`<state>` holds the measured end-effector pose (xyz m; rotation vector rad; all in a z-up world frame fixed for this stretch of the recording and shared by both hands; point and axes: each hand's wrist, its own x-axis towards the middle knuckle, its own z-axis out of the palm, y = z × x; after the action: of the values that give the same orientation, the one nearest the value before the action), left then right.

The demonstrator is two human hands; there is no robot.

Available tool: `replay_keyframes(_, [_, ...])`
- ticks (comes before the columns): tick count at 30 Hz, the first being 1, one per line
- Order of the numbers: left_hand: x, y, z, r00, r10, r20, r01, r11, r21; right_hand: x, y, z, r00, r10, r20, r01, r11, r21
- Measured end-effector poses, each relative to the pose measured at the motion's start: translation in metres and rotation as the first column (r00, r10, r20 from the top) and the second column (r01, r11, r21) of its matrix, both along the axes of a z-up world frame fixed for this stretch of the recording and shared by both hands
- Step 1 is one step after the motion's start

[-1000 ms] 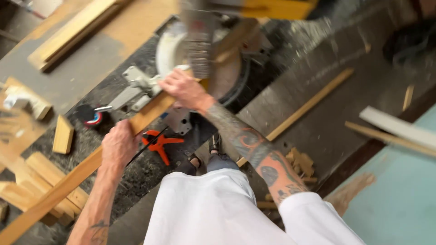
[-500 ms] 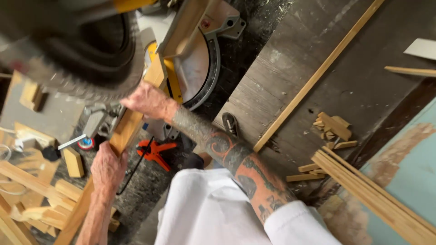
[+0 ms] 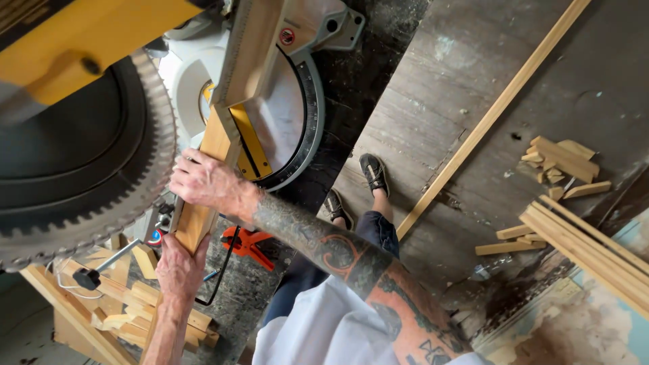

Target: Measuring and cutting wooden boards using a tape measure and a miter saw.

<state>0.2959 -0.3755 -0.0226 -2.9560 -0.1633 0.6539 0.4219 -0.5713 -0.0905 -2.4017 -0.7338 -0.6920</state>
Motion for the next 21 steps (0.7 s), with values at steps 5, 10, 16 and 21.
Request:
replay_keyframes(5, [-0.005, 0.005, -0.006, 1.0, -0.002, 0.025, 0.002, 1.0, 0.024, -0.013, -0.076, 0.076, 0.966, 0.198, -0.164, -0.075, 0.827, 0.558])
replay_keyframes(10, [-0.012, 0.004, 0.002, 0.998, -0.02, 0.059, 0.017, 0.998, 0.055, -0.04, -0.069, 0.035, 0.58, 0.095, -0.809, 0.724, 0.394, 0.566])
replay_keyframes(16, [-0.002, -0.009, 0.009, 0.996, 0.086, -0.001, -0.086, 0.996, -0.025, -0.023, -0.057, 0.01, 0.501, 0.028, -0.865, 0.745, 0.494, 0.448])
replay_keyframes(21, [-0.009, 0.011, -0.011, 0.998, -0.017, 0.061, 0.017, 1.0, 0.003, -0.019, -0.048, -0.007, 0.604, 0.014, -0.797, 0.78, 0.193, 0.595])
